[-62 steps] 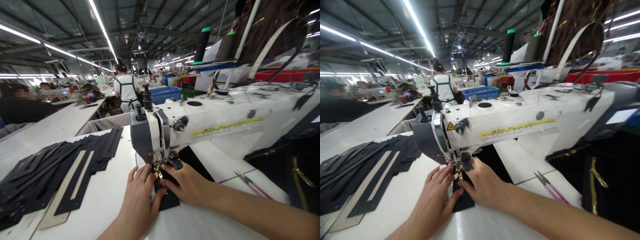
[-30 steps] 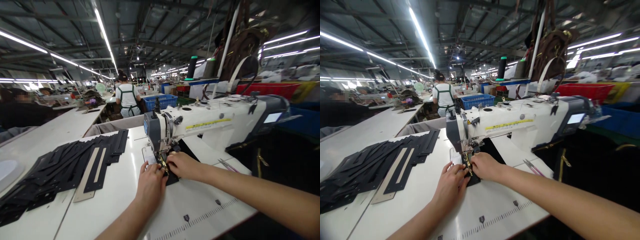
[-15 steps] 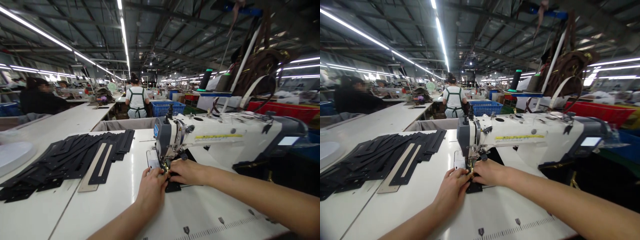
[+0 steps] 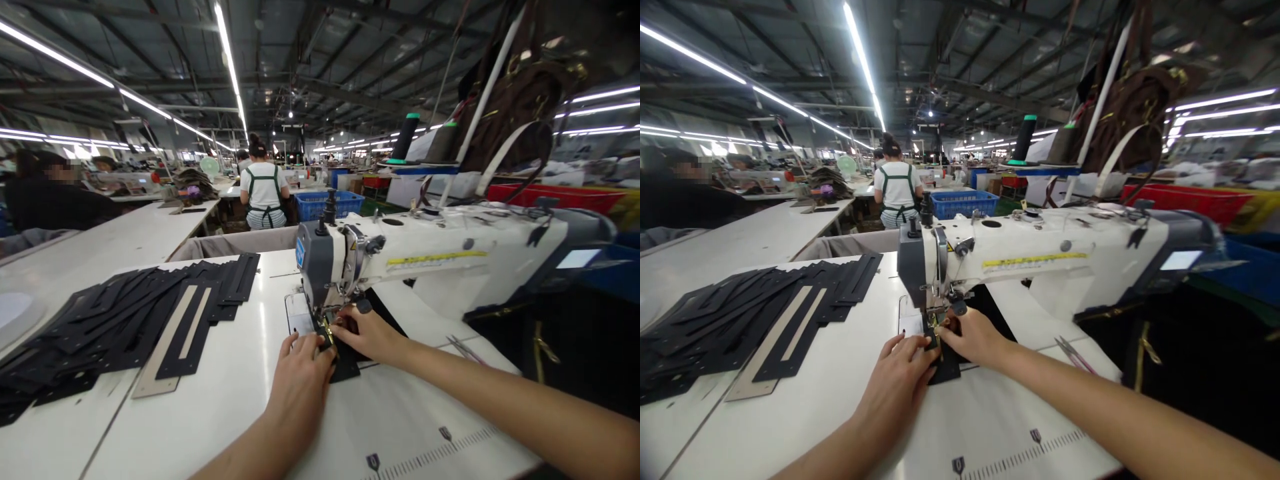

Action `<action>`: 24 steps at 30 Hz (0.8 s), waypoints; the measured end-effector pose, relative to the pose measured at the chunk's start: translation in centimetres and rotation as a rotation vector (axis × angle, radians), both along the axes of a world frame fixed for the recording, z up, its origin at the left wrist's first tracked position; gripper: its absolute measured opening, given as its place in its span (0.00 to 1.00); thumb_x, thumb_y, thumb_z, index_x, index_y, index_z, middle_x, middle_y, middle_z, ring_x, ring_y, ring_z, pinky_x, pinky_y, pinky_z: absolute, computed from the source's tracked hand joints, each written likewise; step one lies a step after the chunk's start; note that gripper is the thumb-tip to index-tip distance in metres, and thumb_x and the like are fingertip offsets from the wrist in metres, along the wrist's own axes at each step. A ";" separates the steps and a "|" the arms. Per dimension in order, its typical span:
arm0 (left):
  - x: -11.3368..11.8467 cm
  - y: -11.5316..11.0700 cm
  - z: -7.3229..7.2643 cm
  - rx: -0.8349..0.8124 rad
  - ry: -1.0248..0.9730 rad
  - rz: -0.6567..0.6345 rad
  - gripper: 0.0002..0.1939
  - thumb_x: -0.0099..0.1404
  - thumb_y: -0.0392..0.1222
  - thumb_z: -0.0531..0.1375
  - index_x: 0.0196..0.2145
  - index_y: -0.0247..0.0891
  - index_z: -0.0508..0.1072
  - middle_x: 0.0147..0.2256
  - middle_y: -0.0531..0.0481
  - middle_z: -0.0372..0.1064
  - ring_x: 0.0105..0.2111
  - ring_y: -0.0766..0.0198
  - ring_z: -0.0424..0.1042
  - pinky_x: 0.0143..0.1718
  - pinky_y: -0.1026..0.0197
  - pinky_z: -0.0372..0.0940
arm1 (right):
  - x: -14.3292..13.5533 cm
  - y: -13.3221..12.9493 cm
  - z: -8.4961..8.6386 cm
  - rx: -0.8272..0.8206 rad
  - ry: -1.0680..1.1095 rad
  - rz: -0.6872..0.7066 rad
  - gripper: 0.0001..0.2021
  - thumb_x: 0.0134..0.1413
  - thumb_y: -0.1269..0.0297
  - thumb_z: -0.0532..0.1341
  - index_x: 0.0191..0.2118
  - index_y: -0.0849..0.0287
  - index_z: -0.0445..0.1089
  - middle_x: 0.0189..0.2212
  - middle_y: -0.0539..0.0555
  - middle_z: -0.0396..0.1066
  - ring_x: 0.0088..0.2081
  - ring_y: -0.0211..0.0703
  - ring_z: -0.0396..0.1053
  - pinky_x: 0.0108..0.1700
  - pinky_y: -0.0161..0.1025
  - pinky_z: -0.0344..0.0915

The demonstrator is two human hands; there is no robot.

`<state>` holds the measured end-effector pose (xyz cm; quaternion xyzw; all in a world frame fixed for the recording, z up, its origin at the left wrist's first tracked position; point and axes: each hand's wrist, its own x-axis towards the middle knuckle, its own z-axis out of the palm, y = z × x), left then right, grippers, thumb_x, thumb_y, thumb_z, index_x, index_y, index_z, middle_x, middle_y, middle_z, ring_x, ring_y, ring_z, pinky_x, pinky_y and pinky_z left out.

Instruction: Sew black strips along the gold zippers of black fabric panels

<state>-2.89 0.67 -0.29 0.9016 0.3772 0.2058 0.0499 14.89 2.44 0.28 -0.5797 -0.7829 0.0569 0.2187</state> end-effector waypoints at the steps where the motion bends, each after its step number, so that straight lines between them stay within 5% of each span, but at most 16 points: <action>1: 0.0 0.0 0.0 0.035 0.022 -0.012 0.14 0.61 0.32 0.55 0.45 0.41 0.69 0.44 0.45 0.65 0.45 0.56 0.64 0.50 0.48 0.55 | 0.1 0.3 -0.2 -0.006 0.029 0.003 0.08 0.54 0.63 0.57 0.33 0.62 0.68 0.26 0.51 0.69 0.28 0.38 0.67 0.29 0.32 0.60; 8: 0.2 0.6 0.5 0.101 0.151 -0.065 0.15 0.62 0.33 0.53 0.47 0.40 0.68 0.41 0.43 0.65 0.41 0.53 0.64 0.41 0.49 0.61 | 0.7 1.7 -0.6 -0.060 0.082 0.009 0.08 0.50 0.62 0.61 0.27 0.61 0.68 0.21 0.47 0.68 0.24 0.35 0.67 0.27 0.30 0.59; 18: 0.4 1.1 0.6 0.060 0.111 -0.115 0.13 0.63 0.34 0.52 0.44 0.40 0.71 0.41 0.44 0.64 0.43 0.53 0.62 0.41 0.50 0.61 | -0.6 2.1 -1.2 -0.038 0.019 -0.401 0.14 0.53 0.55 0.54 0.32 0.60 0.71 0.32 0.56 0.72 0.37 0.50 0.69 0.36 0.40 0.62; 24: 0.6 0.9 0.7 0.082 0.146 -0.110 0.13 0.63 0.34 0.52 0.43 0.40 0.71 0.41 0.45 0.64 0.43 0.54 0.62 0.42 0.49 0.61 | -1.0 2.0 -1.0 -0.083 0.020 -0.464 0.17 0.55 0.53 0.53 0.35 0.60 0.72 0.32 0.57 0.73 0.38 0.48 0.69 0.38 0.38 0.63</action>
